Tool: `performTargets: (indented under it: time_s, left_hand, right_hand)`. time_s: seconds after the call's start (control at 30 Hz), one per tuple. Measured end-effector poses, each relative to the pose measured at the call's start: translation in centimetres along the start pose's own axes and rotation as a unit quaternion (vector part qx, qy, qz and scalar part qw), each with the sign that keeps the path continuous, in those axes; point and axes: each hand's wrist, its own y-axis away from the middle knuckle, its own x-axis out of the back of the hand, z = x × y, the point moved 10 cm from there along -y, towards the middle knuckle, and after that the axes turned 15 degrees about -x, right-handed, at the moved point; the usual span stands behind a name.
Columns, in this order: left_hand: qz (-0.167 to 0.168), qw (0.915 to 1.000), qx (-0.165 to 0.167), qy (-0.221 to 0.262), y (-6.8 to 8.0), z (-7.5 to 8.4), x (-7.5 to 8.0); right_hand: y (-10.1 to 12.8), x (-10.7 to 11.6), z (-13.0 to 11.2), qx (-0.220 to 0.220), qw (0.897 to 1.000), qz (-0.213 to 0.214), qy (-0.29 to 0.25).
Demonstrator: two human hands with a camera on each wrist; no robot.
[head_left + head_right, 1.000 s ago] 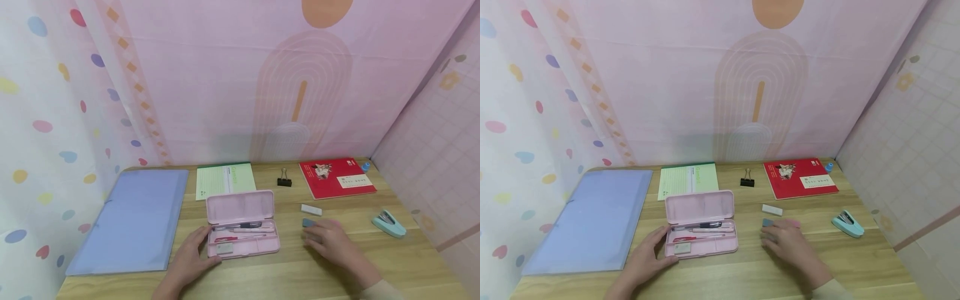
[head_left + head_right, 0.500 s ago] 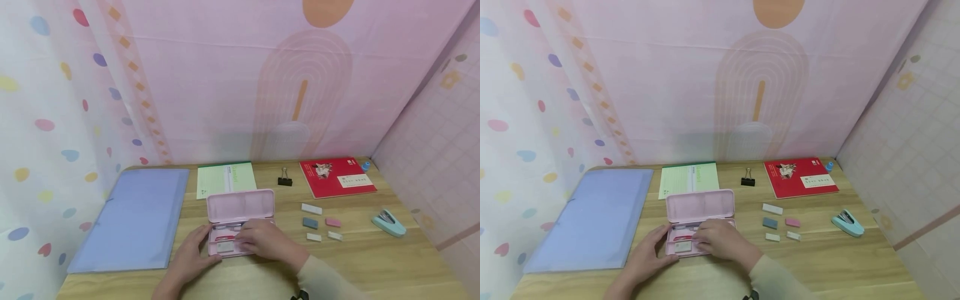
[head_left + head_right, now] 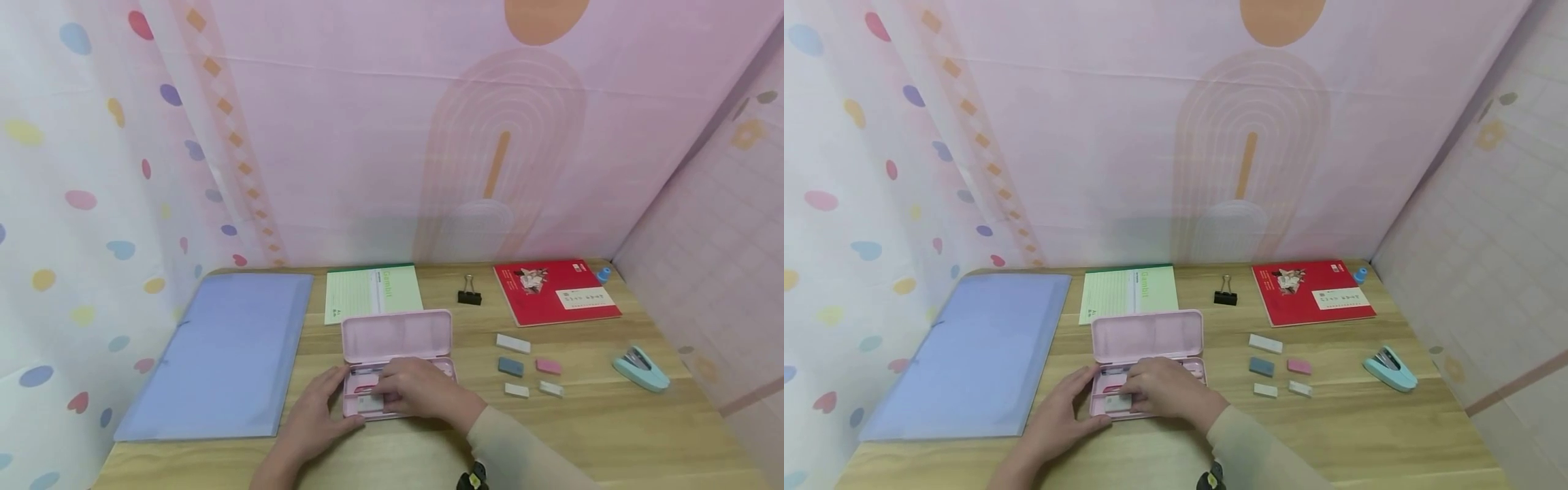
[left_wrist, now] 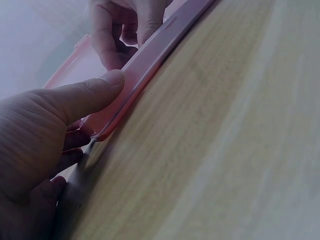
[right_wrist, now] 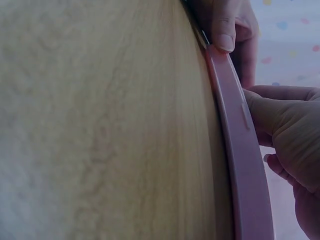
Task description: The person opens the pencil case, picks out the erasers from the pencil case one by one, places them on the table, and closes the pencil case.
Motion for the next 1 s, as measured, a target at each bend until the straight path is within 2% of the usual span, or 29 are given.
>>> performTargets:
  time_s: [0.3, 0.63, 1.0]
  left_hand:
    - [0.002, 1.0000, -0.002, 0.000, -0.06, 0.20, 0.11]
    - [0.003, 1.0000, -0.004, -0.005, 0.00, 0.00, 0.02]
    - [0.001, 1.0000, 0.000, -0.001, -0.02, -0.14, -0.04]
  right_hand:
    - [0.02, -0.02, -0.07, 0.004, 1.000, 0.000, -0.006]
    - [0.54, 0.15, 0.23, 0.003, 0.999, 0.042, -0.030]
    - [0.44, 0.61, 0.38, -0.030, 0.997, 0.064, -0.029]
